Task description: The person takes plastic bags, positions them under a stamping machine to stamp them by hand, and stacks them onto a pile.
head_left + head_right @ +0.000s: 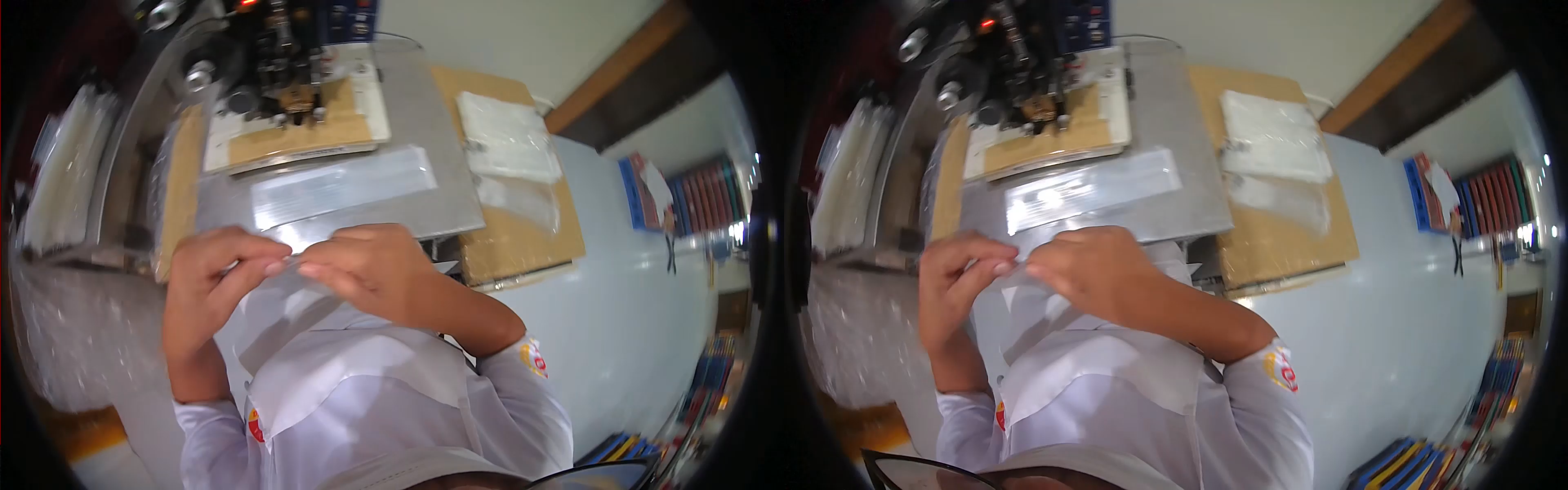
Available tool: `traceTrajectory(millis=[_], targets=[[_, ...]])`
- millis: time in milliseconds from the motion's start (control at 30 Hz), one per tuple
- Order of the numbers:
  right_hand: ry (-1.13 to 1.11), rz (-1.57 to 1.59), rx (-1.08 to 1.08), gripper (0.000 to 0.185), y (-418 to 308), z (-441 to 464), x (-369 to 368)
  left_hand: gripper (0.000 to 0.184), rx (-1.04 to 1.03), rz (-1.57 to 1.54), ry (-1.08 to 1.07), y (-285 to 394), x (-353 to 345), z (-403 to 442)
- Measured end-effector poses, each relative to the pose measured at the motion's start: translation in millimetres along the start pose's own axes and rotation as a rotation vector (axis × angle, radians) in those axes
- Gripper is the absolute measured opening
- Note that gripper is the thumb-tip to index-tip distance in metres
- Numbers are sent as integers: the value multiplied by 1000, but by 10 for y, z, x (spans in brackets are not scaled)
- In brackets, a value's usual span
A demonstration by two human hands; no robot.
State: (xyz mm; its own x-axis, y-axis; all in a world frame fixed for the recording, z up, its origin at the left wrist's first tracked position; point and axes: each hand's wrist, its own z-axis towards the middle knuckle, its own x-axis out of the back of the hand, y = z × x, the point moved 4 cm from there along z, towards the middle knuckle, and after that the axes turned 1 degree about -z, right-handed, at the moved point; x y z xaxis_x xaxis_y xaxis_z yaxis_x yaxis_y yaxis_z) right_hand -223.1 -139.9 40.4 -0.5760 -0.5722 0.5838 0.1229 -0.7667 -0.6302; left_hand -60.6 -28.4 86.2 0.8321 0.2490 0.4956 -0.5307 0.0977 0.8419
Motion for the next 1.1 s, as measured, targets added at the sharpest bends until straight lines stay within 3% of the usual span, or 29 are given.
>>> traceTrajectory(millis=[67, 167, 267, 333, 500, 533, 600, 633, 800, 900, 1100], targets=[[-12, 26, -30, 9, 8, 12, 92, 10, 20, -146, 106, -133, -74, 33], [-172, -12, -141, 33, 84, -4, 161, 8, 36, -264, 121, -239, -147, 70], [83, -101, -43, 57, -89, 55, 286, 7, -72, -264, 207, -322, -165, 128], [178, -330, 91, 71, -160, 53, 225, 10, -29, -442, 316, -414, -182, 218], [24, -701, 269, 57, 266, 132, 81, 9, 62, -756, 388, -685, -241, 485], [129, -608, 292, 51, 295, 203, 134, 10, 50, -750, 388, -687, -222, 536], [136, -700, 354, 48, 305, 302, 215, 12, 32, -736, 389, -701, -168, 610], [143, -748, 387, 47, 310, 349, 254, 13, 18, -628, 411, -738, -125, 650], [-63, -808, 153, 44, 813, 416, 199, 19, -117, 98, 527, -870, -13, 622], [-55, -767, 123, 46, 975, 463, 207, 20, -361, 448, 478, -796, -146, 523], [-53, -750, 108, 45, 1076, 603, 255, 25, -335, 660, 384, -815, -190, 650]])
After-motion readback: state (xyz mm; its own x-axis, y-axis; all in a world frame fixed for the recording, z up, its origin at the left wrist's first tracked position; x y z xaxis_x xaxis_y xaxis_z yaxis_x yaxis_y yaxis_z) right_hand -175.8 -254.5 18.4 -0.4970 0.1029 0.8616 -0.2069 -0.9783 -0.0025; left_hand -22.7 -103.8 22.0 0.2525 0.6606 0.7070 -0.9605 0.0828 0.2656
